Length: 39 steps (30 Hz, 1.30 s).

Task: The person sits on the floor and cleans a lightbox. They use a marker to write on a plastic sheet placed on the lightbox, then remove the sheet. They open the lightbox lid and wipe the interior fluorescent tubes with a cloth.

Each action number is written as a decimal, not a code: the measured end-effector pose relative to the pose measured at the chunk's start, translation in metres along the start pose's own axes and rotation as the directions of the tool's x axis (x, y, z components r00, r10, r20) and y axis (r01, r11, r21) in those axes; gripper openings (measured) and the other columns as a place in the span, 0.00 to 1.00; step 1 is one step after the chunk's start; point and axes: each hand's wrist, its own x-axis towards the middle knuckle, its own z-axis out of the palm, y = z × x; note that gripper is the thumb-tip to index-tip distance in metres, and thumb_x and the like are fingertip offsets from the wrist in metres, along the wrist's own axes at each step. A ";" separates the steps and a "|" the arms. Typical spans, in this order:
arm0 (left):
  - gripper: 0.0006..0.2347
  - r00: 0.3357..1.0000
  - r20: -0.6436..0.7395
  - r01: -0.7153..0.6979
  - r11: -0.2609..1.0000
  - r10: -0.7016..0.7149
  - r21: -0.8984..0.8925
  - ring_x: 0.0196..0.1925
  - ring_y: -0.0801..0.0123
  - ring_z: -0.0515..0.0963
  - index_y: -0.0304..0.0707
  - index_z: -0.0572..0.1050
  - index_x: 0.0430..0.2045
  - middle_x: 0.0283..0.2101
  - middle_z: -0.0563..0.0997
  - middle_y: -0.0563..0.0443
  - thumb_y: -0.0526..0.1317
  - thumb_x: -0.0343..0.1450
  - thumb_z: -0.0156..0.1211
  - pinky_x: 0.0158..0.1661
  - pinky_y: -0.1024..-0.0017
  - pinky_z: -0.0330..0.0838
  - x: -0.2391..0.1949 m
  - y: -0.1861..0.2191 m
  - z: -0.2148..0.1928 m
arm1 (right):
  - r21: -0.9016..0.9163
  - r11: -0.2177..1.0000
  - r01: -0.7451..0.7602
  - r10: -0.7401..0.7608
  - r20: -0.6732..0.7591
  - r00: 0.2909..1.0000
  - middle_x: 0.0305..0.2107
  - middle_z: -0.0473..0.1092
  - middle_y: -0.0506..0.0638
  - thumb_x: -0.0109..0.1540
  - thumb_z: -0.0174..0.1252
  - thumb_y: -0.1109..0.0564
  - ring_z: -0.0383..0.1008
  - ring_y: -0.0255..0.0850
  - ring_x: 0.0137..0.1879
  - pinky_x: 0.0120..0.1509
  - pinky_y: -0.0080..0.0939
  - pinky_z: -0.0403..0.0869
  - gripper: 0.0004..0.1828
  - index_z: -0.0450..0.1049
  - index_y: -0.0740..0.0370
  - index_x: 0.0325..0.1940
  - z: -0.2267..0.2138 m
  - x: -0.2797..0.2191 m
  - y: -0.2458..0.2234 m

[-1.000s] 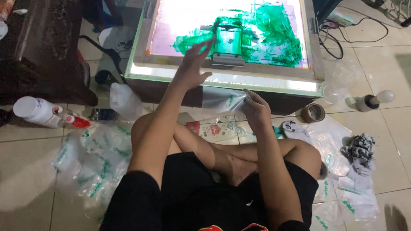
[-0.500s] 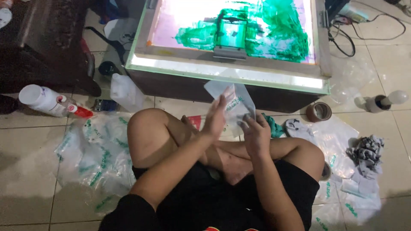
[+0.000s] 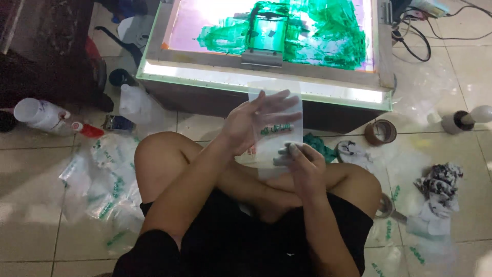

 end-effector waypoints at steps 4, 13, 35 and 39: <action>0.24 0.998 0.014 0.063 0.998 -0.064 0.023 0.66 0.30 0.70 0.28 0.66 0.65 0.65 0.72 0.31 0.50 0.82 0.38 0.63 0.26 0.55 -0.009 0.016 0.004 | -0.065 0.997 -0.043 0.045 0.031 0.999 0.30 0.73 0.62 0.65 0.63 0.60 0.80 0.57 0.48 0.47 0.58 0.80 0.10 0.77 0.73 0.36 -0.004 0.001 0.009; 0.24 0.951 0.309 0.000 1.000 0.005 -0.016 0.73 0.41 0.67 0.50 0.67 0.68 0.70 0.69 0.44 0.59 0.82 0.37 0.65 0.42 0.66 -0.016 0.033 -0.032 | 0.148 0.987 -0.063 0.043 0.136 0.990 0.28 0.74 0.63 0.65 0.57 0.67 0.83 0.58 0.47 0.52 0.54 0.78 0.07 0.77 0.76 0.34 0.013 0.000 0.019; 0.26 0.994 0.099 0.078 0.898 -0.039 -0.434 0.80 0.52 0.56 0.39 0.56 0.73 0.77 0.58 0.43 0.51 0.80 0.42 0.74 0.44 0.52 -0.049 0.093 -0.137 | 0.018 0.935 -0.354 0.339 0.246 0.908 0.34 0.79 0.68 0.67 0.55 0.61 0.81 0.63 0.41 0.46 0.64 0.82 0.13 0.80 0.75 0.44 0.092 0.025 0.070; 0.28 0.997 0.063 0.062 0.914 -0.040 -0.400 0.80 0.48 0.56 0.37 0.56 0.73 0.76 0.58 0.42 0.51 0.78 0.45 0.74 0.47 0.53 -0.043 0.095 -0.149 | -0.020 0.937 -0.350 0.345 0.221 0.912 0.37 0.79 0.70 0.66 0.56 0.61 0.82 0.65 0.44 0.49 0.62 0.82 0.14 0.80 0.76 0.47 0.088 0.031 0.077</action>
